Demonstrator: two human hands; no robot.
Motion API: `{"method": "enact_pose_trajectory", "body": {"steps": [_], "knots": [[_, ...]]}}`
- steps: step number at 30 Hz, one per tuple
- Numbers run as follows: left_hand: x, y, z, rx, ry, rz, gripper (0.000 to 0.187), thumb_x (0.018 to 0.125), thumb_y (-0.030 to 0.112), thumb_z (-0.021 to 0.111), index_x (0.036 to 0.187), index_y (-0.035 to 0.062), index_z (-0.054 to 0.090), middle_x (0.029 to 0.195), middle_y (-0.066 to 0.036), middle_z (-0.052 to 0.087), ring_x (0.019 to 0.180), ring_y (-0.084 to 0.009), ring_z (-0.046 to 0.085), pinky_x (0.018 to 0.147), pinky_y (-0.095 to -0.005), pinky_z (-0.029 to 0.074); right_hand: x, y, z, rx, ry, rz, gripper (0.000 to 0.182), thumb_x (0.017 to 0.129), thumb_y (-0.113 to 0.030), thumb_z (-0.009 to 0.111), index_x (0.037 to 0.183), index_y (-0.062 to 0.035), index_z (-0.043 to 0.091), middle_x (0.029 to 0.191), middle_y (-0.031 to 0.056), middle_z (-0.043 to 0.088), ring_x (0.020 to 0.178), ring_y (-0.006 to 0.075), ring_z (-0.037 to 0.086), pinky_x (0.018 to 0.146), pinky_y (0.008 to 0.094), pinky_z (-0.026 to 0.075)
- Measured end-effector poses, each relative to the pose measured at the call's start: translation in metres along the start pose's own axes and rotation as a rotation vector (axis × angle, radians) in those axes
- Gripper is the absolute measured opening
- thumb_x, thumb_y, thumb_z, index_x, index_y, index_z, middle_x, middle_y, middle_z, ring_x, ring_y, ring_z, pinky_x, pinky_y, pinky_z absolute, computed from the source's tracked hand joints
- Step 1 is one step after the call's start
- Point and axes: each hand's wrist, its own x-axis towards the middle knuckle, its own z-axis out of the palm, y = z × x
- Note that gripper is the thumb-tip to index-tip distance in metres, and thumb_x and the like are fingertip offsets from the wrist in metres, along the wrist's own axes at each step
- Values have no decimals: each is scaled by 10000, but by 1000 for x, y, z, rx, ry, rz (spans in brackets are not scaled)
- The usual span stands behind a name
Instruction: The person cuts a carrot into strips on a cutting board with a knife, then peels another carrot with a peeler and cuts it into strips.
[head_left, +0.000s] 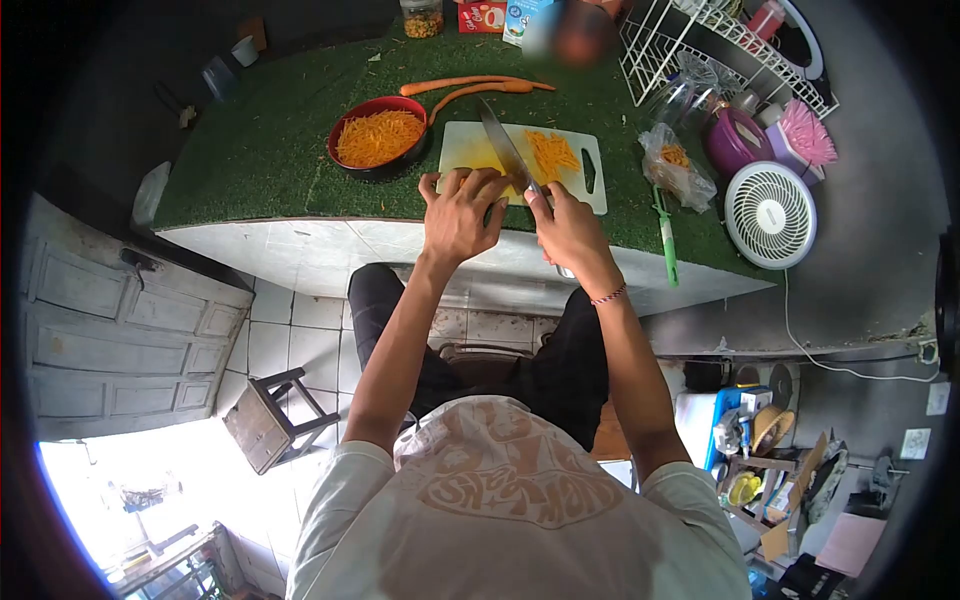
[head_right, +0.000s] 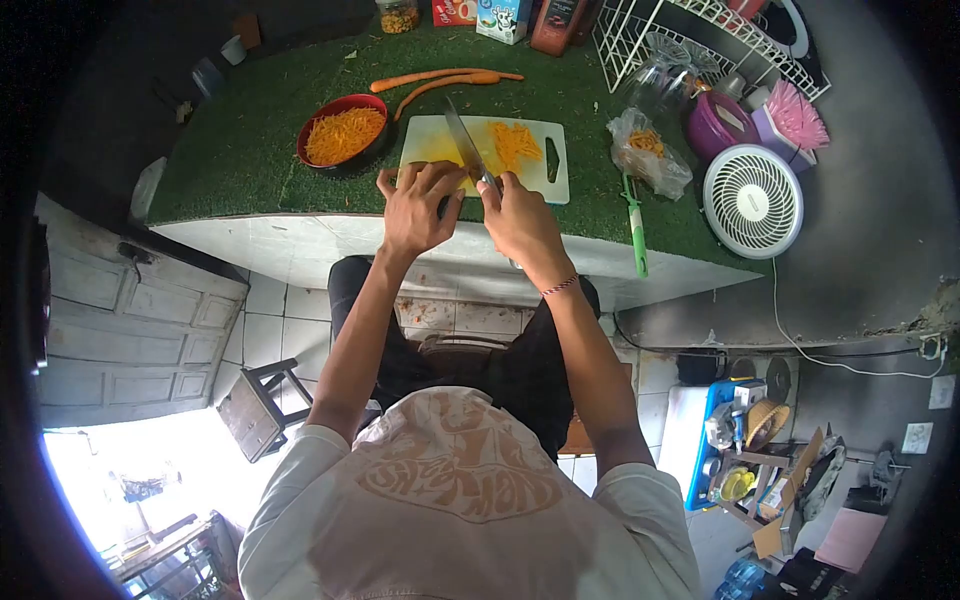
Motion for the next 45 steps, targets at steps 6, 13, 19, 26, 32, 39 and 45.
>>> {"method": "enact_pose_trajectory", "body": {"steps": [6,13,19,26,32,39,45], "knots": [[-1,-2,0,-5,-21,16,189,877,232,693,1057,216,750,1151,76,680,1089,-187,578,984,-556,297,11,12,17,-269,159,-168,342,1040,-345,515,1092,-11,570,719,223,683,677,408,696,624,502,553],[-1,-1,0,-19,-3,24,172,868,223,708,1033,218,754,1087,78,686,1061,-184,592,985,-525,299,33,2,14,-261,216,-237,342,1029,-336,530,1009,-16,648,800,231,698,771,435,694,684,515,555],[-4,-5,5,-77,59,29,171,845,233,728,1009,182,727,1064,57,665,1042,-181,586,989,-544,310,29,8,2,-51,162,-156,397,1051,-384,491,1033,-20,648,712,163,674,621,327,678,595,440,537],[2,-4,-7,-180,75,-134,314,804,181,738,1107,120,683,1167,-13,633,1100,-252,544,928,-510,320,-7,-10,-3,43,12,-47,399,1065,-376,473,1035,-7,621,621,136,650,472,256,645,542,399,521],[7,-12,-7,35,-21,-219,261,841,207,714,1088,124,724,1144,-19,653,1106,-261,546,926,-538,311,4,5,0,26,2,6,386,1059,-366,484,1042,-10,632,609,131,643,472,254,642,554,402,523],[20,-9,-4,43,-156,-370,194,829,232,749,994,130,752,1096,-37,681,1090,-269,568,918,-571,319,1,7,-7,-7,38,-33,366,1051,-344,489,1072,-12,641,610,128,650,482,260,650,583,405,539],[38,-27,-6,-148,-222,-265,194,790,132,784,957,76,702,1002,-102,707,973,-336,625,875,-558,349,-3,8,-10,15,13,-31,362,1052,-336,479,1068,-10,635,613,127,654,512,265,668,609,424,549]]}}
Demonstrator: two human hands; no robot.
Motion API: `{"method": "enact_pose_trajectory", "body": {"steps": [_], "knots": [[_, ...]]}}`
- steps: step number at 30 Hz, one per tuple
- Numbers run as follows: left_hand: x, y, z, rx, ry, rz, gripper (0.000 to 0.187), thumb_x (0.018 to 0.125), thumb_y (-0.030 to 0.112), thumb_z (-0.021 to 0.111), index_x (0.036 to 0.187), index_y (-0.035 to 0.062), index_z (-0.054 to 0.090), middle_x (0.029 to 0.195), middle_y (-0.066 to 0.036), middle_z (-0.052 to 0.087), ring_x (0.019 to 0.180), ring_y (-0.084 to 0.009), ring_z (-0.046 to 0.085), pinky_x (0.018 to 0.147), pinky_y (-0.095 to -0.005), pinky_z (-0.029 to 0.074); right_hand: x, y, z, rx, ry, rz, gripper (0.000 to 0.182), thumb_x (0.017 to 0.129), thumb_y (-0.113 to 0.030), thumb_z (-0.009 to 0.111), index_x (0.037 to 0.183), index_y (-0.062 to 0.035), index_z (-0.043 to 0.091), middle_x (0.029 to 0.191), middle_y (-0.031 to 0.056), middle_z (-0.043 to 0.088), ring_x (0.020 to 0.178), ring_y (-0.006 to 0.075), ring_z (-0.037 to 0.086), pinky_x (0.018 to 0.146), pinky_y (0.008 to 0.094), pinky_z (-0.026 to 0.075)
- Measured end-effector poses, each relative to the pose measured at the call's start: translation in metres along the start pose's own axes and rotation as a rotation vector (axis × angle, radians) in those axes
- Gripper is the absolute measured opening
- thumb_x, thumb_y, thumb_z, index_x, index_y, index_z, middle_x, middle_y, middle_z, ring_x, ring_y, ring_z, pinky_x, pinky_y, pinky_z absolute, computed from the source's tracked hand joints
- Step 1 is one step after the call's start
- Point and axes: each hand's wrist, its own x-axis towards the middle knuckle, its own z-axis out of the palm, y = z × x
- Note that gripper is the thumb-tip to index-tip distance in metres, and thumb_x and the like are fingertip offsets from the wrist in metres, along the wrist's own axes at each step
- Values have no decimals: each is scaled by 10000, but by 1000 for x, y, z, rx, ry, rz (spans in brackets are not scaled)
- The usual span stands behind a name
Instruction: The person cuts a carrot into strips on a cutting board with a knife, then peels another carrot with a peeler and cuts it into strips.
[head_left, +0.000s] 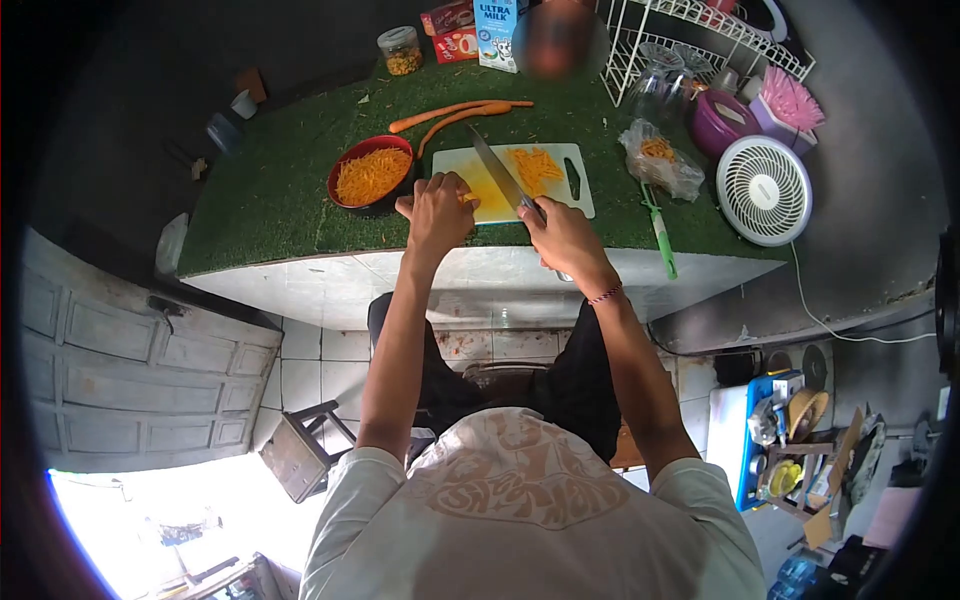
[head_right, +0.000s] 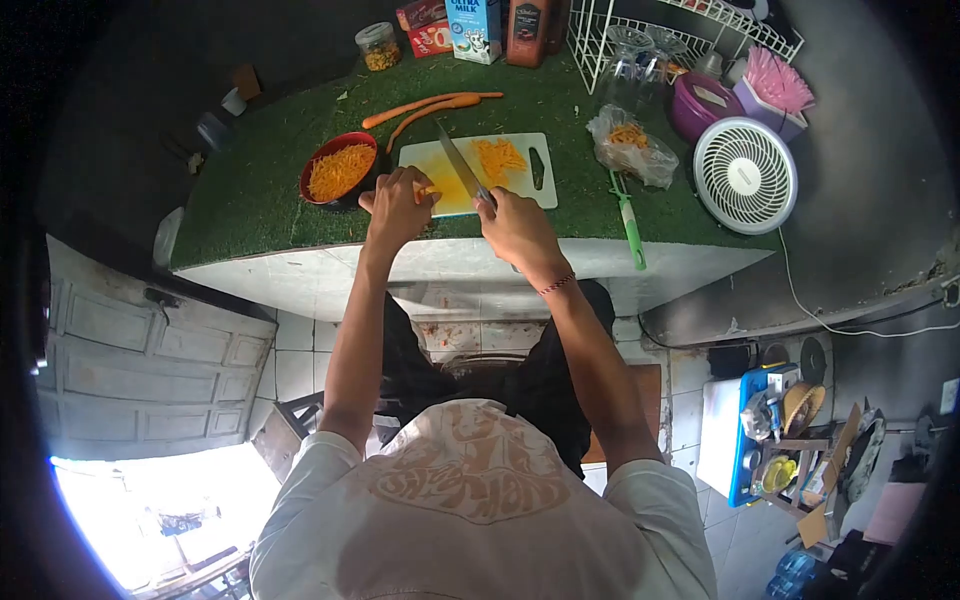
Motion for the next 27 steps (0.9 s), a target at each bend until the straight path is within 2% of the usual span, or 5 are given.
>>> {"method": "enact_pose_trajectory", "body": {"steps": [1,10,16,22,27], "knots": [[-1,10,-8,-12,-27,-25,203,786,99,783,959,58,684,933,-101,727,884,-341,652,849,-514,357,1,1,0,1,-10,0,364,1052,-336,478,1063,-7,634,613,127,655,516,266,670,613,427,550],[2,22,-4,-173,-126,-62,151,872,225,727,935,88,725,845,-71,752,887,-254,709,817,-481,340,5,9,2,-10,-2,-30,386,1049,-355,489,1031,5,628,613,131,649,514,270,668,607,431,544],[0,17,11,110,79,-156,145,871,244,726,837,104,722,802,-51,729,842,-296,652,803,-502,321,-10,1,-2,25,-14,10,402,1064,-359,466,1020,12,616,613,119,641,493,245,664,577,401,538],[-13,22,10,250,170,-97,155,887,235,684,813,103,720,860,-43,697,899,-277,592,797,-503,297,-26,-12,5,128,-77,101,395,1079,-338,437,1019,15,603,604,121,637,490,248,663,566,408,544],[-22,25,8,174,176,-95,139,880,208,667,829,97,734,896,-50,699,911,-283,583,805,-502,292,-22,-13,16,101,-55,86,381,1080,-325,427,1006,14,586,605,132,640,493,255,660,553,415,538]]}}
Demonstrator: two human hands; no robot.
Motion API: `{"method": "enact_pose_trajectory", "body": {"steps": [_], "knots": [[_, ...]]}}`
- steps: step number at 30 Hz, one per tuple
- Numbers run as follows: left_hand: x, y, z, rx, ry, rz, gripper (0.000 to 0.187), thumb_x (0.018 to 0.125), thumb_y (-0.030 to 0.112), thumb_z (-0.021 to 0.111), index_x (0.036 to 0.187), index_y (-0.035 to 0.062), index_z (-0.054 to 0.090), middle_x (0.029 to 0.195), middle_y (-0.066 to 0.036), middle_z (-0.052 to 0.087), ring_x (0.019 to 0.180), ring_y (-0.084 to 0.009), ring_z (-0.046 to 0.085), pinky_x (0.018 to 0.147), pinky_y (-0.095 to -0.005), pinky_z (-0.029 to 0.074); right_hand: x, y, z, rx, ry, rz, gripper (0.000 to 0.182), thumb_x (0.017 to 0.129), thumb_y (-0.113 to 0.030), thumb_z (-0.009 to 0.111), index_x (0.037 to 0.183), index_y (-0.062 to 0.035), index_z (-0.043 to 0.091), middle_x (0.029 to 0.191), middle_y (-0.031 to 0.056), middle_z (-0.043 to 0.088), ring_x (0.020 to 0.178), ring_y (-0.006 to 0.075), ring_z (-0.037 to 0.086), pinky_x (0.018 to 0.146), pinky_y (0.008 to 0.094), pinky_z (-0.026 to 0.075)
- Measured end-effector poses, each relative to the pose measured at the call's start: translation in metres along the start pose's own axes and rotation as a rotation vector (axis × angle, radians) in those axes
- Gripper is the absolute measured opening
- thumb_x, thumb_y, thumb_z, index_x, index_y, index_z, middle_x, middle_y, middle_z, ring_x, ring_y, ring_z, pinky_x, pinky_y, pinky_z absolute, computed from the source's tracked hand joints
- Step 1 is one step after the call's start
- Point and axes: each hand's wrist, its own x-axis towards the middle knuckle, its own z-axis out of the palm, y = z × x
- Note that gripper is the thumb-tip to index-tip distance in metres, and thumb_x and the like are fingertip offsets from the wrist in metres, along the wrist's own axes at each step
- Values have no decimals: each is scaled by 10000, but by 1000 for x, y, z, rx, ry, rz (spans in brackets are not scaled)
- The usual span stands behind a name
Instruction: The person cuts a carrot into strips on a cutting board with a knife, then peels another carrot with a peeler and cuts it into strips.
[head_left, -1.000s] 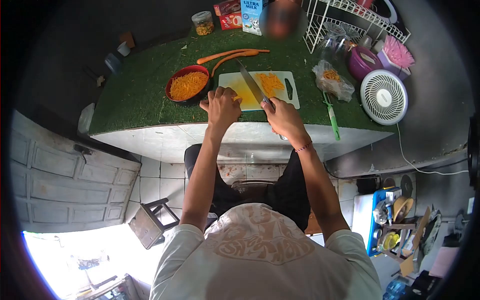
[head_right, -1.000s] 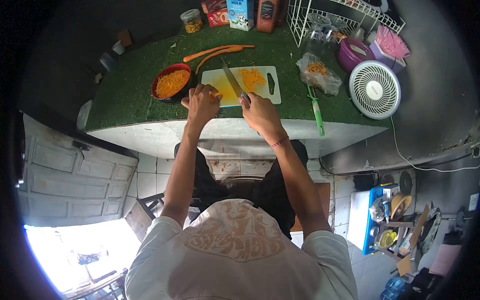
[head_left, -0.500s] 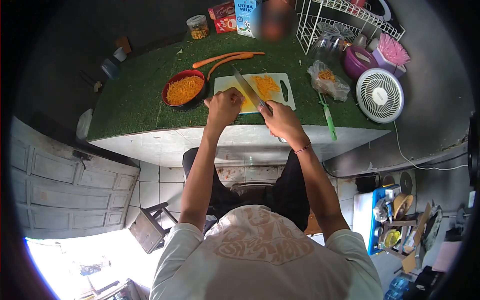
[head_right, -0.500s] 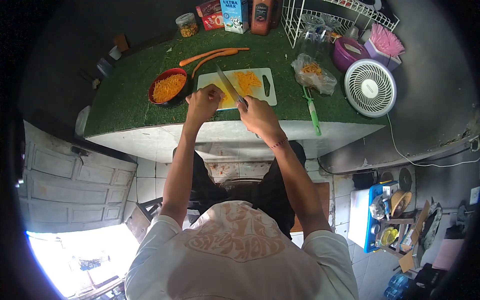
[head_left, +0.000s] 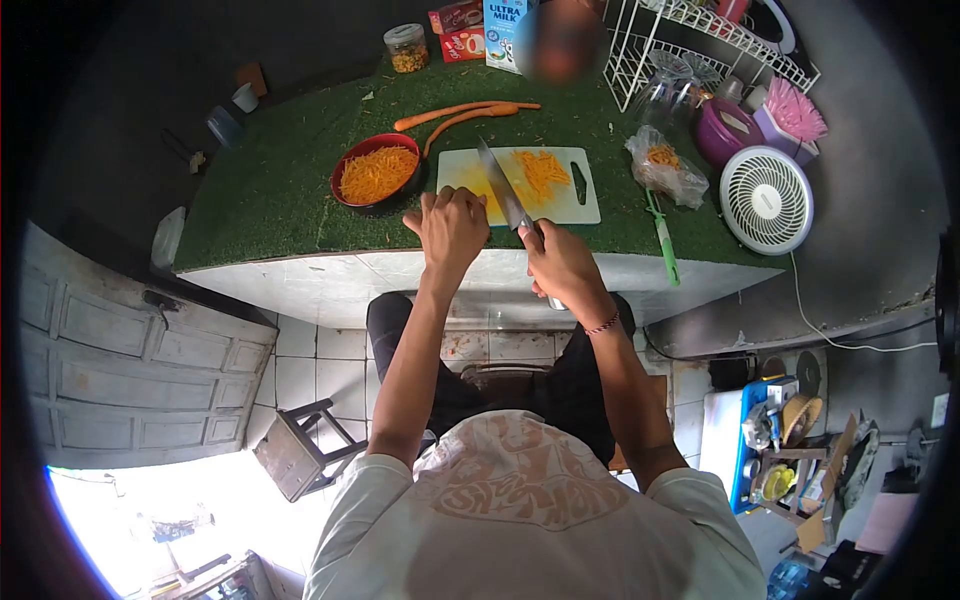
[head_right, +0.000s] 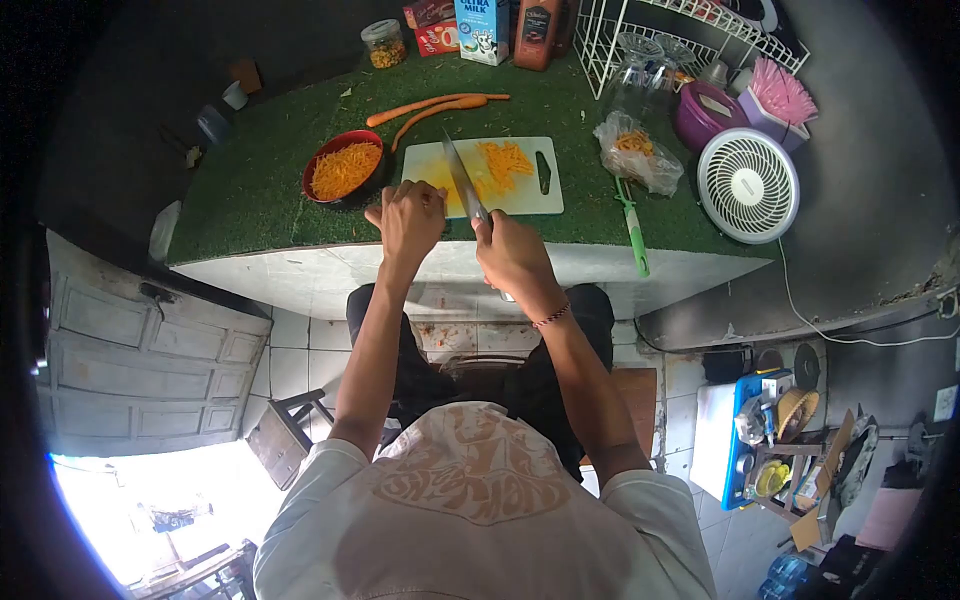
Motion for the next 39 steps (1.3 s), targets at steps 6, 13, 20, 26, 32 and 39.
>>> {"method": "enact_pose_trajectory", "body": {"steps": [6,13,20,26,32,39], "knots": [[-7,-7,-7,-140,-38,55,79,842,170,699,876,113,742,903,-32,699,938,-272,580,820,-502,296,11,-1,5,12,23,-45,373,1076,-319,434,979,12,573,590,130,625,490,261,651,547,417,524],[-2,-20,-1,-171,-2,170,127,817,188,746,934,144,767,994,41,733,1060,-223,591,914,-488,324,17,0,2,19,19,-119,367,1071,-327,448,1038,11,586,593,133,619,480,260,642,540,421,517],[7,-24,-2,-235,-81,113,136,806,242,808,919,169,789,982,69,757,1030,-178,596,925,-439,330,23,-3,-1,5,3,-108,337,1063,-313,475,1071,-1,601,621,149,633,486,278,642,553,432,518],[0,-26,2,-201,3,216,97,827,215,786,905,159,782,975,67,761,998,-169,604,934,-437,322,28,17,5,-151,124,-269,324,1052,-315,500,1081,-11,609,771,229,674,709,431,668,649,507,519],[-2,-24,0,-175,21,252,91,837,210,761,904,151,781,984,62,761,998,-174,605,946,-443,321,20,11,1,-156,135,-271,306,1048,-303,510,1069,-16,614,799,244,672,758,453,661,662,523,508],[-3,-26,2,-170,39,270,91,836,211,754,896,148,779,990,63,759,991,-180,604,953,-455,321,19,12,6,-179,123,-272,306,1045,-302,518,1060,-12,618,798,250,669,763,458,657,670,528,507]]}}
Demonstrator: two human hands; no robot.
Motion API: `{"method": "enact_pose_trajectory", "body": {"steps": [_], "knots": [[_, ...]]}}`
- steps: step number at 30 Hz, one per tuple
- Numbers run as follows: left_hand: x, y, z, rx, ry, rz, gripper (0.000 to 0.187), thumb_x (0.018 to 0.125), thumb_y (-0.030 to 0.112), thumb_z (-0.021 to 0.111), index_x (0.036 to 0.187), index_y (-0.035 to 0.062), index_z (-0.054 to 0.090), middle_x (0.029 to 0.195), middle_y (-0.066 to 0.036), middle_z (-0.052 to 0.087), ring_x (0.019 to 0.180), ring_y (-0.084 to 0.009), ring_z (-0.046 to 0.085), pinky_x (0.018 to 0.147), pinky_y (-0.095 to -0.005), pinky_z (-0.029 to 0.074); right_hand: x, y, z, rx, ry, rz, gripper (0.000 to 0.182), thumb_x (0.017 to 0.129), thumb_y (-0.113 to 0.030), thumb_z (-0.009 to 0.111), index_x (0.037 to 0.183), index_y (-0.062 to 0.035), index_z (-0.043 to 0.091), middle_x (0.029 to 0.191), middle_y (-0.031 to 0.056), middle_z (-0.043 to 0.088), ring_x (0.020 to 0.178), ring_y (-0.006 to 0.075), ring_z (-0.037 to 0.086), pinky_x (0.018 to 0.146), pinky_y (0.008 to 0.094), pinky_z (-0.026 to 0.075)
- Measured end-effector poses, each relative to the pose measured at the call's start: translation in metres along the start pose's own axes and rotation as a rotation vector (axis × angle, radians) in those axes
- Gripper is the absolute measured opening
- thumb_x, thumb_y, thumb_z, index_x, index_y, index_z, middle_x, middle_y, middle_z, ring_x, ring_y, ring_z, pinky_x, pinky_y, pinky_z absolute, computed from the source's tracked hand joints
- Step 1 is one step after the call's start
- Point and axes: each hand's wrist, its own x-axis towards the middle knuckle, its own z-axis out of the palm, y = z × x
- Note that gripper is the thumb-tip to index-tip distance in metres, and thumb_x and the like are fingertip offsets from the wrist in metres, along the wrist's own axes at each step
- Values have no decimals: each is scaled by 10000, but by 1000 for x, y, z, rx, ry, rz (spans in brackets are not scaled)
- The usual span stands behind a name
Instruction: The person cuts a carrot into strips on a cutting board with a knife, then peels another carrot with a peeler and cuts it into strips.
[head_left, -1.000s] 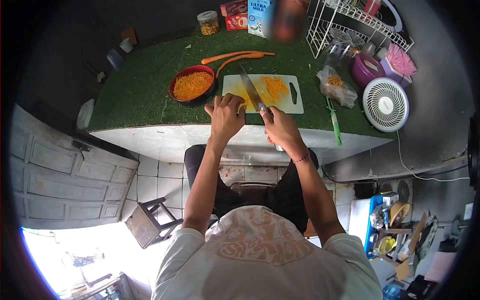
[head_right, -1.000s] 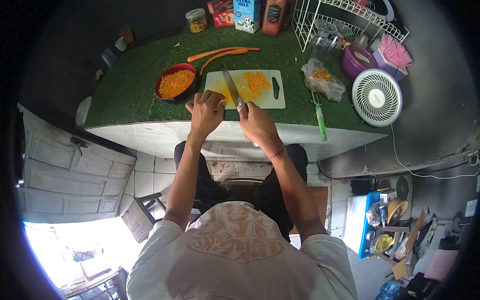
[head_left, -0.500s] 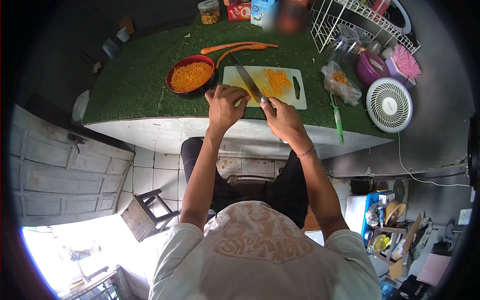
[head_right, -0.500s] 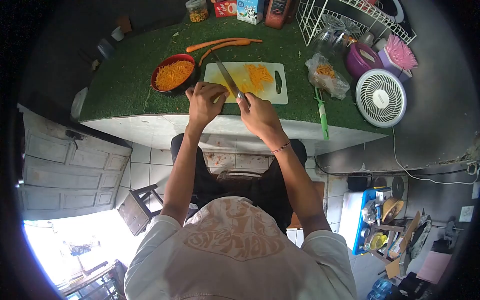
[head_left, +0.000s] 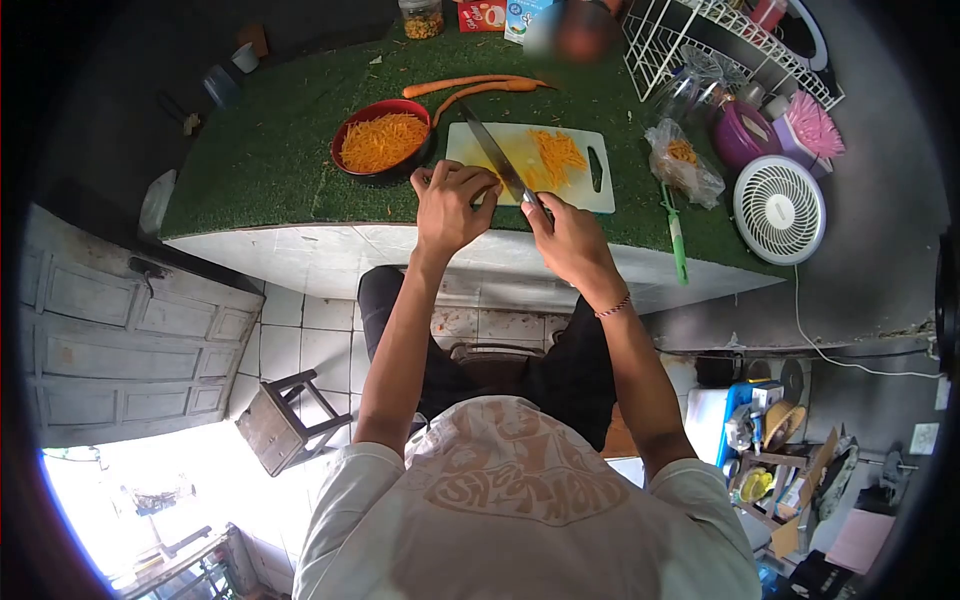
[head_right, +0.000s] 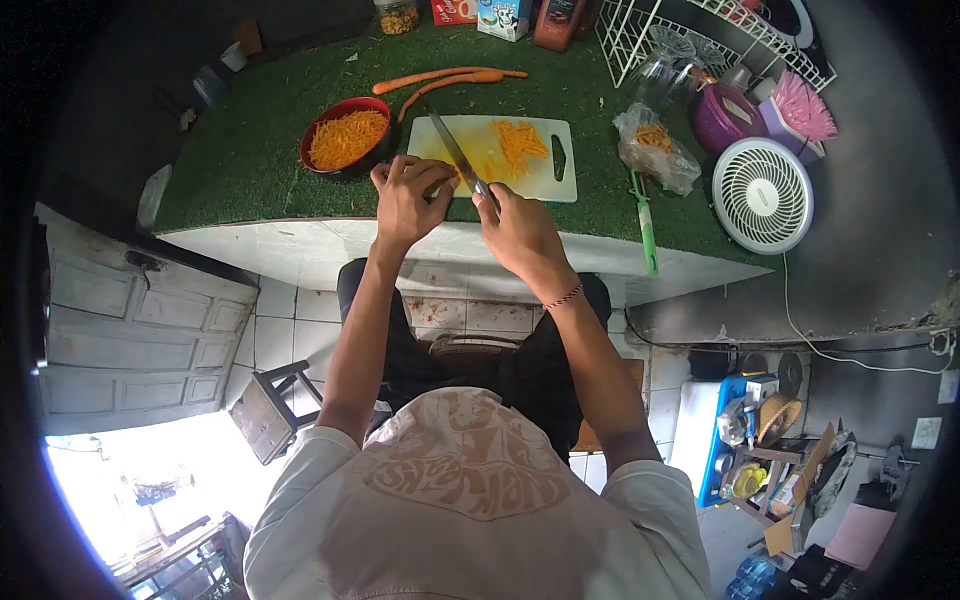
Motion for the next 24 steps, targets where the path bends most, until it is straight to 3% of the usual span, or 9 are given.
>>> {"method": "enact_pose_trajectory", "body": {"steps": [7,10,13,16,24], "knots": [[0,0,0,2,13,17,85,826,211,764,880,148,780,993,71,757,983,-177,601,949,-457,321,-2,-5,-2,-43,-4,-7,301,1040,-292,526,1046,-5,619,805,248,676,774,453,662,682,531,510],[-1,0,0,13,33,46,83,823,211,767,876,149,783,991,69,754,980,-176,602,946,-452,322,0,1,6,-151,71,-110,291,1037,-288,529,1051,-10,614,760,244,675,732,447,671,660,529,525],[-2,0,1,8,26,54,96,818,224,772,876,148,785,991,64,752,979,-178,603,944,-451,325,7,-3,12,-215,70,-62,283,1034,-285,528,1036,-14,611,706,245,666,677,448,675,616,527,541],[-2,0,0,15,26,69,107,802,254,766,851,159,773,981,80,739,976,-183,594,945,-477,335,17,-6,15,-248,60,-37,301,1056,-312,483,1055,-32,593,760,254,671,713,462,666,621,553,516],[-3,0,0,29,31,75,137,806,260,773,888,151,778,1002,67,747,979,-185,603,937,-480,338,16,13,23,-78,82,-12,331,1066,-303,456,1079,9,565,687,256,652,661,467,661,586,534,524]]}}
